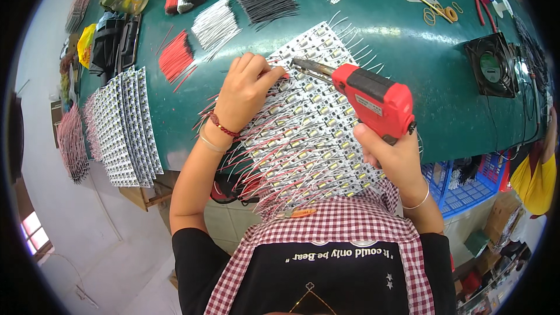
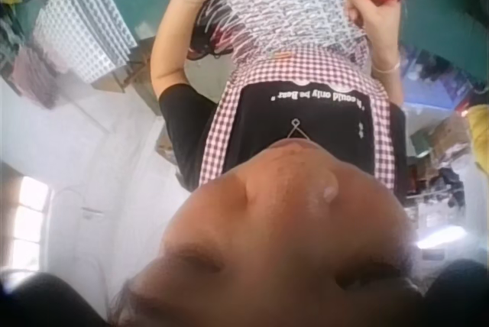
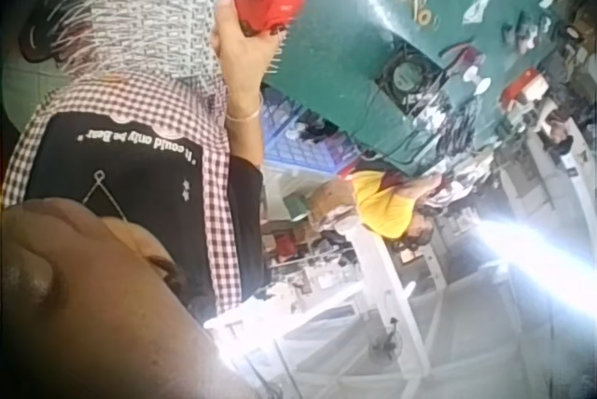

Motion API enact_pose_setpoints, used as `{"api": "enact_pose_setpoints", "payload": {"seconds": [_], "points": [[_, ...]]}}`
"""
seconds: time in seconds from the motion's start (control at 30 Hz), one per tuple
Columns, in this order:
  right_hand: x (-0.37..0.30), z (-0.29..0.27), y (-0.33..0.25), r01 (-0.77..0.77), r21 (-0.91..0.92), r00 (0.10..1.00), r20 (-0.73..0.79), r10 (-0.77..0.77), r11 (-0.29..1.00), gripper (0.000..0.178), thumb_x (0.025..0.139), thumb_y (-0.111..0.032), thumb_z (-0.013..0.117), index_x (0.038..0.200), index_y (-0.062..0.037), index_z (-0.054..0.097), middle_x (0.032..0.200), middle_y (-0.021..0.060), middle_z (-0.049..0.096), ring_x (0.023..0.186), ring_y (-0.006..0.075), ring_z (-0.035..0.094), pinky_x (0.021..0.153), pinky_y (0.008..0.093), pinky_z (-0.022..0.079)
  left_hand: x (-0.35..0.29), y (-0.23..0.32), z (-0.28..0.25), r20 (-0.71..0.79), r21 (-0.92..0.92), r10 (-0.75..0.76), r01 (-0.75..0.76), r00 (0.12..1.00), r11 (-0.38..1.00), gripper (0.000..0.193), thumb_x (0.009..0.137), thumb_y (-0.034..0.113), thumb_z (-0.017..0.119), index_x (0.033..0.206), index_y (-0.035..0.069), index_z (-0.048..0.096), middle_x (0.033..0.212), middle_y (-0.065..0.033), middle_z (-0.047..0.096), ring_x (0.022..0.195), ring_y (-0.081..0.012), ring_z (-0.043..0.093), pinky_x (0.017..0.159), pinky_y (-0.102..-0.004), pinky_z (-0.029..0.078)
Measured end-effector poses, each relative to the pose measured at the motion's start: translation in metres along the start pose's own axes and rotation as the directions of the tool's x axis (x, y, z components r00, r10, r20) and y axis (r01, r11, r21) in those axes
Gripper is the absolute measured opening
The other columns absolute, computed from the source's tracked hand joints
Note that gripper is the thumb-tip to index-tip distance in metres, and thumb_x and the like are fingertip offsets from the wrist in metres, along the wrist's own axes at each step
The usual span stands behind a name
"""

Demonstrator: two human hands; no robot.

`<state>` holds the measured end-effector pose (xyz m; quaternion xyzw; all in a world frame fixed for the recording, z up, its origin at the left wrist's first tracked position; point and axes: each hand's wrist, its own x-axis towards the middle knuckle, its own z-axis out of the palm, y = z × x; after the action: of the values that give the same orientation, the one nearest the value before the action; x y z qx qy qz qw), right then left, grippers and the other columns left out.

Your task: The person uses a soldering iron to attach red and white wires to a large LED panel. They repeatedly pick up wires, position them on the panel, and apply heat to secure the connections. The person occasionally uses a wooden stick to adjust the wires or clean the solder joints.

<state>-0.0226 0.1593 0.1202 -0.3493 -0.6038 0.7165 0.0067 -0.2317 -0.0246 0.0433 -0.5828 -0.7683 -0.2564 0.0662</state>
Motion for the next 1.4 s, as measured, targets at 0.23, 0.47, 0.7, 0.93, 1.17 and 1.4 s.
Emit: {"api": "enact_pose_setpoints", "payload": {"seconds": [0.23,0.47,0.7,0.93,1.17,1.4], "points": [[0.002,0.006,-0.002,-0.021,-0.064,1.0,0.001,0.021,0.998,0.017,0.084,-0.01,0.071,0.094,-0.001,0.06,0.064,-0.0009,0.057,0.047,0.0042,0.05,0.043,0.0205,0.039,-0.001,0.003,0.001,-0.018,0.042,-0.002,0.003,1.0,0.999,0.017,0.073,0.004,0.064,0.089,0.006,0.067,0.075,-0.0044,0.047,0.075,-0.021,0.049,0.066,-0.0333,0.039],[0.0,0.005,0.0,-0.055,-0.1,0.998,0.009,0.056,0.994,0.021,0.083,-0.01,0.072,0.098,-0.001,0.06,0.065,-0.0008,0.057,0.048,0.0045,0.049,0.044,0.0208,0.039,0.0,0.004,0.0,-0.019,0.08,0.014,-0.013,1.0,0.997,0.014,0.076,0.006,0.064,0.09,0.006,0.066,0.075,-0.0048,0.046,0.075,-0.0217,0.049,0.066,-0.0335,0.039],[-0.006,0.005,0.0,0.017,0.009,1.0,-0.022,-0.017,1.0,0.024,0.084,-0.007,0.071,0.104,0.0,0.059,0.066,-0.0005,0.057,0.048,0.0047,0.049,0.044,0.0212,0.039,-0.001,0.004,-0.002,0.03,0.105,0.024,-0.027,0.999,0.994,0.012,0.076,0.008,0.061,0.088,0.006,0.063,0.082,-0.0046,0.049,0.08,-0.0198,0.049,0.068,-0.0329,0.039],[-0.002,0.004,0.001,-0.044,-0.049,0.999,0.029,0.046,0.998,0.025,0.083,-0.008,0.072,0.103,-0.0012,0.059,0.067,-0.0006,0.058,0.049,0.0051,0.05,0.044,0.0214,0.04,0.0,0.005,-0.003,0.006,0.069,0.006,-0.006,1.0,0.998,0.015,0.076,0.004,0.063,0.09,0.006,0.066,0.076,-0.005,0.046,0.076,-0.0218,0.05,0.067,-0.0334,0.039],[-0.004,0.007,0.002,-0.025,-0.064,1.0,-0.01,0.024,0.998,0.023,0.083,-0.008,0.072,0.102,-0.0005,0.06,0.067,-0.0001,0.059,0.05,0.0055,0.051,0.045,0.0216,0.04,-0.001,0.003,-0.001,0.025,0.123,0.036,-0.038,0.999,0.992,0.011,0.077,0.009,0.061,0.087,0.007,0.063,0.082,-0.0041,0.049,0.08,-0.0193,0.05,0.068,-0.0321,0.038],[-0.01,0.0,0.0,0.055,0.011,0.998,-0.015,-0.055,0.998,0.028,0.087,-0.01,0.067,0.11,0.004,0.059,0.064,0.0019,0.059,0.05,0.0078,0.055,0.045,0.022,0.042,-0.001,0.004,-0.001,0.01,0.122,0.042,-0.043,0.999,0.992,0.01,0.078,0.01,0.061,0.087,0.007,0.063,0.082,-0.0039,0.049,0.08,-0.0191,0.05,0.069,-0.0322,0.038]]}}
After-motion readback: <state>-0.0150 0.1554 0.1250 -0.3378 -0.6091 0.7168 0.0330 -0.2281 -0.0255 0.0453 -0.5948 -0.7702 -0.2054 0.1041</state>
